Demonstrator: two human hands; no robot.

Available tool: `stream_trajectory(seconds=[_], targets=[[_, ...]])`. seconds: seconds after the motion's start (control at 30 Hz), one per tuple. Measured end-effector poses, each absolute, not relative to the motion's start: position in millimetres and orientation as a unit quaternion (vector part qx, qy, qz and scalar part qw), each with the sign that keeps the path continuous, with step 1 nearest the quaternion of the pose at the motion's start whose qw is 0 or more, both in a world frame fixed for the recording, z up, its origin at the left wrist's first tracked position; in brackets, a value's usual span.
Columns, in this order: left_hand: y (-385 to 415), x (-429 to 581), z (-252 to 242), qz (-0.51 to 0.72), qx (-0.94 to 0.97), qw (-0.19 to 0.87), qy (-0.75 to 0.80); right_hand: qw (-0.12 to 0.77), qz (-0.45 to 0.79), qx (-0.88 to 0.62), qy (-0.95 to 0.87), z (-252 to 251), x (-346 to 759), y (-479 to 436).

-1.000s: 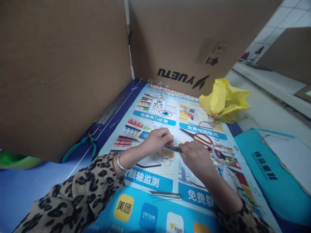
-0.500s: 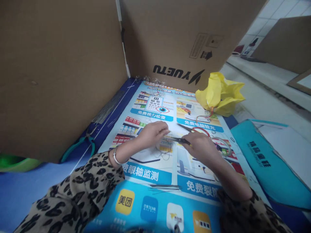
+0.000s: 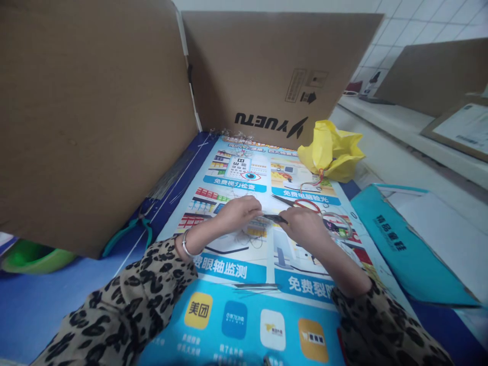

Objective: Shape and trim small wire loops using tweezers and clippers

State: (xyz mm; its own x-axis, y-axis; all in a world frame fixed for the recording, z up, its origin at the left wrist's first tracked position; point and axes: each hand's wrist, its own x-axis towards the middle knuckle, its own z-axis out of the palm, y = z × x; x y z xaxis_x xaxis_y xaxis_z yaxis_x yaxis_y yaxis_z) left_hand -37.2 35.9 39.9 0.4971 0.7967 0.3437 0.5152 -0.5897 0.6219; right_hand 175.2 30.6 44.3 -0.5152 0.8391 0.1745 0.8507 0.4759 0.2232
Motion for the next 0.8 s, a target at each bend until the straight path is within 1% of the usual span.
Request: stream_trajectory(seconds=[0.17, 0.33, 0.53, 0.67, 0.8], targets=[[39, -38, 41, 0.310, 0.818, 0.254, 0.412, 0.064, -0.149, -0.479, -0.863, 29, 177, 35], [48, -48, 28, 0.367, 0.765, 0.284, 0.447, 0.117, -0.156, -0.479, -0.856, 11, 185, 44], [55, -58, 6, 0.334, 0.770, 0.246, 0.485, 0.245, -0.178, -0.442, -0.844, -5, 190, 49], [56, -57, 0, 0.317, 0.778, 0.252, 0.482, 0.253, -0.176, -0.432, -0.848, -8, 189, 49], [53, -56, -1, 0.331, 0.764, 0.259, 0.490, 0.257, -0.144, -0.442, -0.847, -10, 189, 50]])
